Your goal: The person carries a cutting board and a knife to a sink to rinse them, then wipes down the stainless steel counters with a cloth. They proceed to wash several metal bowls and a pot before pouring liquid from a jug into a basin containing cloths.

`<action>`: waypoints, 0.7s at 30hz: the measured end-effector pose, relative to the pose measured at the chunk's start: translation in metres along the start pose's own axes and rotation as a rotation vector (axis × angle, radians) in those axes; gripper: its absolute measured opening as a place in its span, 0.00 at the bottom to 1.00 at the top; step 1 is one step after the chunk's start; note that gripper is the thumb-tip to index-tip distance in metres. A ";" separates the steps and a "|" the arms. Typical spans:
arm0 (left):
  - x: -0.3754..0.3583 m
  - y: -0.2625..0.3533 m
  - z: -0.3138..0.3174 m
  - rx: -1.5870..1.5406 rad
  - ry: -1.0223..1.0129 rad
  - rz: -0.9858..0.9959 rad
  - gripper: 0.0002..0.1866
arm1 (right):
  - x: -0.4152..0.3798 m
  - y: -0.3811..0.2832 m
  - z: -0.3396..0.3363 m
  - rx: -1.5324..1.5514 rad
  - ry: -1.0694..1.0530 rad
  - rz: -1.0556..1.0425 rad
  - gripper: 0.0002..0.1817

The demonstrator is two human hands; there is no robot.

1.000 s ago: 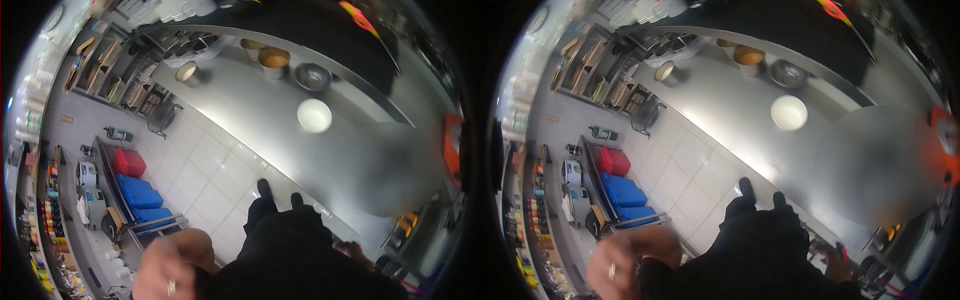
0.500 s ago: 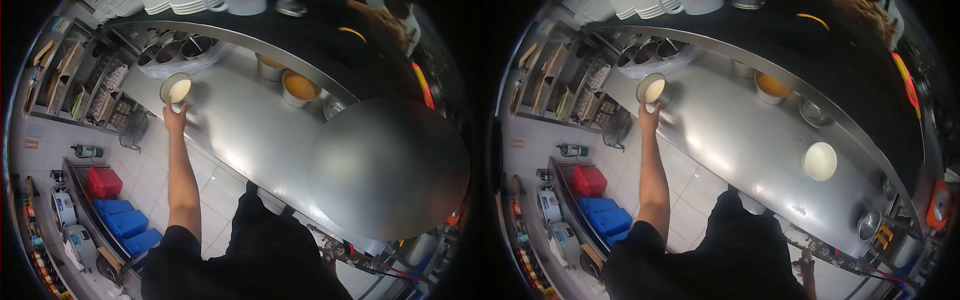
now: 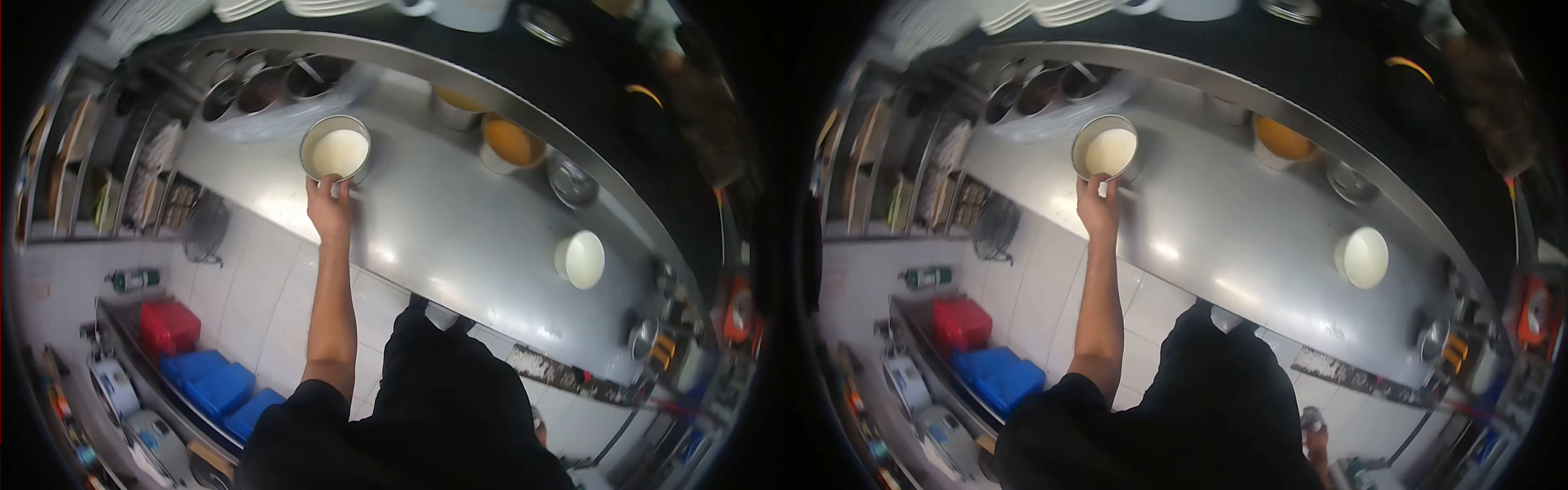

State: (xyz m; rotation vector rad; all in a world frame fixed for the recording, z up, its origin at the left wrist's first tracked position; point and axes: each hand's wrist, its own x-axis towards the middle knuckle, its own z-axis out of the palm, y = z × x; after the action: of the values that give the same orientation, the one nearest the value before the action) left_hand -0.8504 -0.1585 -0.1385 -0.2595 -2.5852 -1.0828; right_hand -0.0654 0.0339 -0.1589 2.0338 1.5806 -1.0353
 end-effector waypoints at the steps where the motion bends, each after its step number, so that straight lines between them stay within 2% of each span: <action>1: -0.002 0.004 0.007 -0.040 -0.020 0.021 0.10 | 0.004 0.004 -0.001 -0.015 0.001 0.011 0.37; 2: -0.003 -0.008 0.029 0.006 0.023 0.124 0.10 | 0.007 0.004 0.000 -0.017 -0.002 0.019 0.38; 3: -0.003 -0.003 0.038 -0.099 -0.024 0.140 0.12 | 0.005 0.006 -0.001 0.016 -0.004 0.030 0.39; 4: 0.000 0.004 0.052 -0.058 -0.050 0.122 0.13 | 0.004 0.010 -0.001 0.255 -0.124 -0.135 0.35; 5: 0.002 0.020 0.061 -0.085 -0.092 0.123 0.14 | 0.018 0.025 0.004 0.279 0.008 -0.081 0.35; 6: 0.004 0.021 0.079 -0.077 -0.036 0.250 0.15 | 0.036 0.045 0.009 0.264 0.146 -0.063 0.24; 7: 0.004 0.030 0.087 -0.061 -0.059 0.232 0.15 | 0.003 0.002 -0.010 0.134 0.188 -0.005 0.26; 9: 0.007 0.054 0.091 0.010 -0.103 0.195 0.17 | -0.007 -0.011 -0.016 0.135 0.267 -0.035 0.27; 11: 0.008 0.071 0.092 0.104 -0.156 0.156 0.21 | -0.027 -0.035 -0.021 0.380 0.323 -0.075 0.26; 14: 0.004 0.070 0.088 0.134 -0.185 0.146 0.19 | -0.033 -0.018 -0.011 0.684 0.429 -0.095 0.20; 15: 0.002 0.066 0.085 0.103 -0.194 0.200 0.25 | -0.039 -0.025 -0.013 0.783 0.453 -0.103 0.20; 18: -0.028 0.062 0.077 -0.016 0.064 0.274 0.31 | -0.052 -0.036 -0.026 0.988 0.530 -0.103 0.20; 21: -0.079 0.102 0.051 -0.091 0.029 0.253 0.32 | -0.044 -0.024 -0.048 1.121 0.606 -0.099 0.22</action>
State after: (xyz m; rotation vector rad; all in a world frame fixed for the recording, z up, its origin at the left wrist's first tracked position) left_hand -0.7593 -0.0546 -0.1333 -0.5713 -2.4003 -1.1018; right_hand -0.0774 0.0441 -0.0910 3.2705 1.4901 -1.7062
